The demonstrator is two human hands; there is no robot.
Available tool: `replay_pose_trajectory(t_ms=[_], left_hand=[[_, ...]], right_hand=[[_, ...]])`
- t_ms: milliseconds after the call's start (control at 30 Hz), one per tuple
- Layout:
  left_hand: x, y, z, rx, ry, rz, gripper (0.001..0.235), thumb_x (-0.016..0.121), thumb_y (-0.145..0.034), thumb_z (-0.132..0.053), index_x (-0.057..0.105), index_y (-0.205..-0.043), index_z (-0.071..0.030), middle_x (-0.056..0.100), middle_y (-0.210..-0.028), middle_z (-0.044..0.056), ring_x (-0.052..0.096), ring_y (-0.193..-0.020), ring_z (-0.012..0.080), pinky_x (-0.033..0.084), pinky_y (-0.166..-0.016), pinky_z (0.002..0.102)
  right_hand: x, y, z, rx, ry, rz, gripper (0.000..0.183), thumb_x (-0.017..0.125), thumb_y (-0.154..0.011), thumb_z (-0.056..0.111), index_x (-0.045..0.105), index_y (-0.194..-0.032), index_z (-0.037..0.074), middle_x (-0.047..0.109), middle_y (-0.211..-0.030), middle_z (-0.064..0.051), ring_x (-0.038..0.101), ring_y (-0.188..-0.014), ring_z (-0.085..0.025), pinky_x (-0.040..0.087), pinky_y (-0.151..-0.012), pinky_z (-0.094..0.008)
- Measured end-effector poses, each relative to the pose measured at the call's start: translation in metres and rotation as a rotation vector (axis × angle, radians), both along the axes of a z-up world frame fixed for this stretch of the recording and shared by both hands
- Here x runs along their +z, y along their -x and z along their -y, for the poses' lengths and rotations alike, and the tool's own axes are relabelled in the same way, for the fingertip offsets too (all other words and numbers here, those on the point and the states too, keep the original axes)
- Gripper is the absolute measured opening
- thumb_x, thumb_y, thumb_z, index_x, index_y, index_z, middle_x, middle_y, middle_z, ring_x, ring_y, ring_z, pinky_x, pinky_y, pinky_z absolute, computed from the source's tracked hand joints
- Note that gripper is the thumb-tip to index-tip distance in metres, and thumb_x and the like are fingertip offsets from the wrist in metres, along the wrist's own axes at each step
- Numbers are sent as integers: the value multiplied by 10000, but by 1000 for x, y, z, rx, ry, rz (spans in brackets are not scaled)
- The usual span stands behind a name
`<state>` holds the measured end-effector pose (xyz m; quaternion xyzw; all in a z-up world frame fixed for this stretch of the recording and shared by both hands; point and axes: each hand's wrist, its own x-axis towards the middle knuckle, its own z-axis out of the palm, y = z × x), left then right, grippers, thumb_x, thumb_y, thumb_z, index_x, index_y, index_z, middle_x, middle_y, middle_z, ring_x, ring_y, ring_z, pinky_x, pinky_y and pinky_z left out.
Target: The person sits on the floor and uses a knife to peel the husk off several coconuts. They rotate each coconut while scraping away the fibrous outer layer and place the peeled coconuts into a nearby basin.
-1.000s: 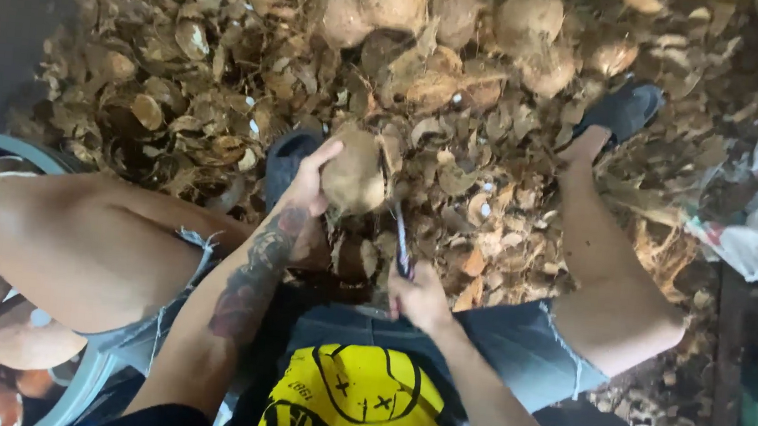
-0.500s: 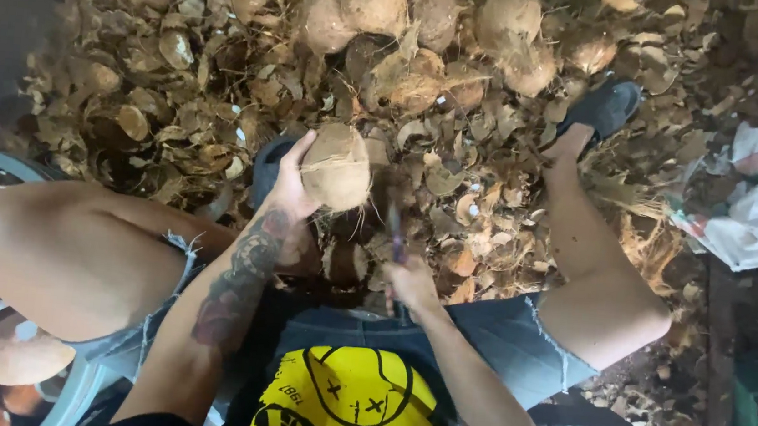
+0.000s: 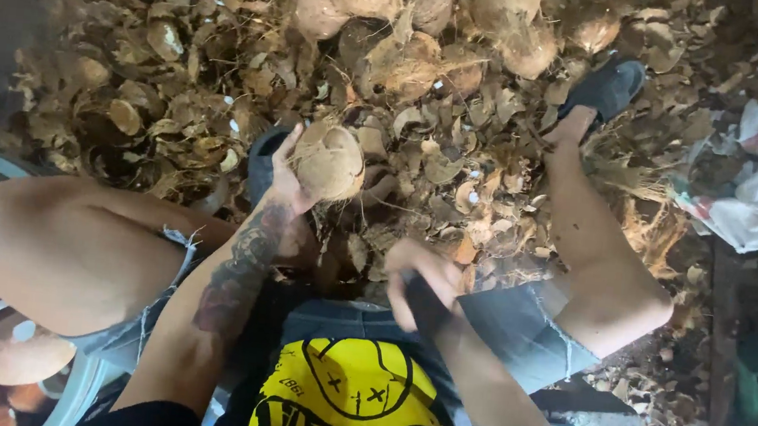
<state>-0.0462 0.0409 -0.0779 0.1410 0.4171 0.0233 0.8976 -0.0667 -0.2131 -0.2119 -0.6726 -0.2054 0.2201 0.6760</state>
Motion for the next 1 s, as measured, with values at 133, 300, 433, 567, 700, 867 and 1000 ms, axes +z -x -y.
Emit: replay_pose_trajectory(t_ms=[133,300,433,567,700,867,1000], left_hand=[[20,-5,-9,60,34,61,590,821,-788,-481,782,-1221,-83,770,-1251,182,747,-1153,384,554,-1066,613],[14,5,1,20,-34,171,524,776,-850,-501,782,-1203,-113,771,-1258,145,736,-1174,345,514,-1123,549],[-1,9,-1,27,-84,263,489,750,-888,-513,781,-1192,-131,772,-1262,123,730,-1186,321,490,-1157,510],[-36,2,-10,57,-93,71,503,799,-799,-483,803,-1189,-166,777,-1253,116,739,-1172,339,542,-1089,526],[17,-5,-5,124,32,142,604,784,-768,-514,778,-1257,-161,742,-1340,148,688,-1274,396,489,-1144,599],[6,-1,-21,194,32,199,524,741,-826,-441,757,-1257,-145,758,-1286,143,722,-1196,362,552,-1100,572],[-16,11,-8,54,-89,49,522,809,-790,-305,742,-1253,-74,763,-1258,152,741,-1126,357,555,-1067,510]], right_hand=[[169,7,1,-51,559,-669,453,588,-888,129,663,-1311,-11,564,-491,-222,627,-369,-325,520,-350,-411],[264,-24,0,-72,348,-263,285,552,-745,-10,628,-471,9,548,-363,-125,549,-324,-221,409,-441,-264],[297,-25,0,-22,-223,299,180,652,-832,-62,671,-692,50,679,-589,-108,682,-516,-225,516,-594,-260],[181,-6,3,-144,-65,481,180,682,-737,-10,535,-651,47,587,-527,-132,621,-456,-324,532,-552,-330],[189,10,-8,-123,669,-909,265,641,-800,162,653,-992,-20,545,-532,-205,580,-381,-348,511,-344,-492],[274,-22,-3,63,441,-235,331,592,-790,71,639,-463,76,596,-392,-77,600,-369,-222,499,-514,-317],[309,-30,-4,10,-329,282,184,653,-888,116,664,-724,34,682,-632,-118,670,-547,-258,524,-537,-325]])
